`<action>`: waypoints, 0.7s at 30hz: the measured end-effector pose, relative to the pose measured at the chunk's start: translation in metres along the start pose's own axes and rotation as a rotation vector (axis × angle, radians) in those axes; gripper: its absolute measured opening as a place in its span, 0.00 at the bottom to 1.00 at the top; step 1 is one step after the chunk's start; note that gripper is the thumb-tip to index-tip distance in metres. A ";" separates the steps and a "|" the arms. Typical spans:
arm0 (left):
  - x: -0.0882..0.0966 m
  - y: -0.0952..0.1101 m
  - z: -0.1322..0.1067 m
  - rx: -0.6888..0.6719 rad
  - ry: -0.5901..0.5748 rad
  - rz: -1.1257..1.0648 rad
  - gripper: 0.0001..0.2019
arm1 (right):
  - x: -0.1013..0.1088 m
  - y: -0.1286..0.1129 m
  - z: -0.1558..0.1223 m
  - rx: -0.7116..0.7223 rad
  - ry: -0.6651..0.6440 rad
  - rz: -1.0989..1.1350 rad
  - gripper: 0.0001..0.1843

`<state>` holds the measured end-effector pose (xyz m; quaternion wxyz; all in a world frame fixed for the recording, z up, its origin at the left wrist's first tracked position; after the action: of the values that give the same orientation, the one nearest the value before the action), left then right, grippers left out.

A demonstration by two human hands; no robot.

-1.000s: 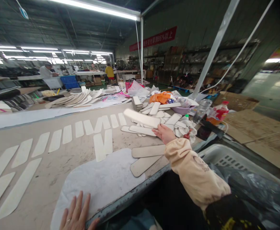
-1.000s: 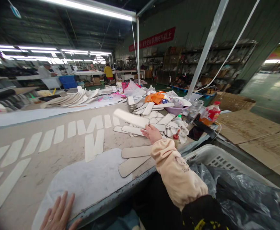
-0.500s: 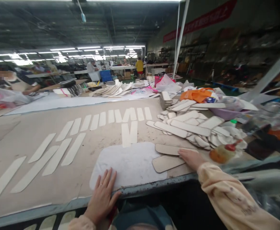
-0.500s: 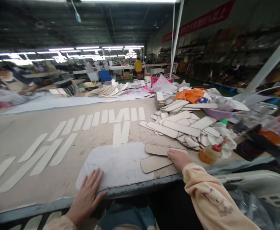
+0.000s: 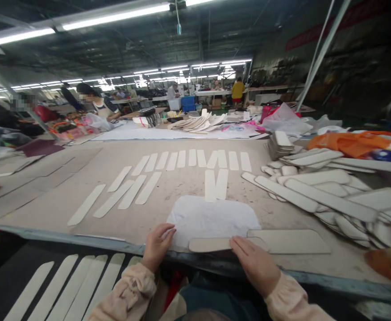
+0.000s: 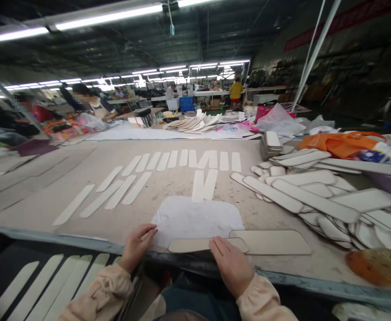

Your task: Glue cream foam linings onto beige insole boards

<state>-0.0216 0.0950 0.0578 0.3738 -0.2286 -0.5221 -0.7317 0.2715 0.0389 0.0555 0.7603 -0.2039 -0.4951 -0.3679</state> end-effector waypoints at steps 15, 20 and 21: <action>0.050 -0.111 0.109 0.041 -0.316 0.811 0.19 | -0.008 -0.002 -0.029 -0.175 0.066 0.241 0.18; 0.034 -0.117 0.119 0.018 -0.422 0.908 0.18 | 0.005 0.007 -0.038 -0.232 0.154 0.309 0.18; 0.032 -0.116 0.120 0.009 -0.434 0.925 0.18 | 0.006 0.008 -0.038 -0.236 0.163 0.323 0.18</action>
<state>-0.1395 0.2182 0.0540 0.5425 -0.5808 -0.4349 -0.4234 0.3015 0.0162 0.0448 0.8177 -0.3376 -0.3464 -0.3120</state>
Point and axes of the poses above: each hand's wrist, its own z-axis towards the middle knuckle, its own x-axis out of the back of the hand, y = z × x, the point moved 8 cm from there along z, towards the middle knuckle, and after that the axes turned 5 degrees about x, right-handed, at the moved point
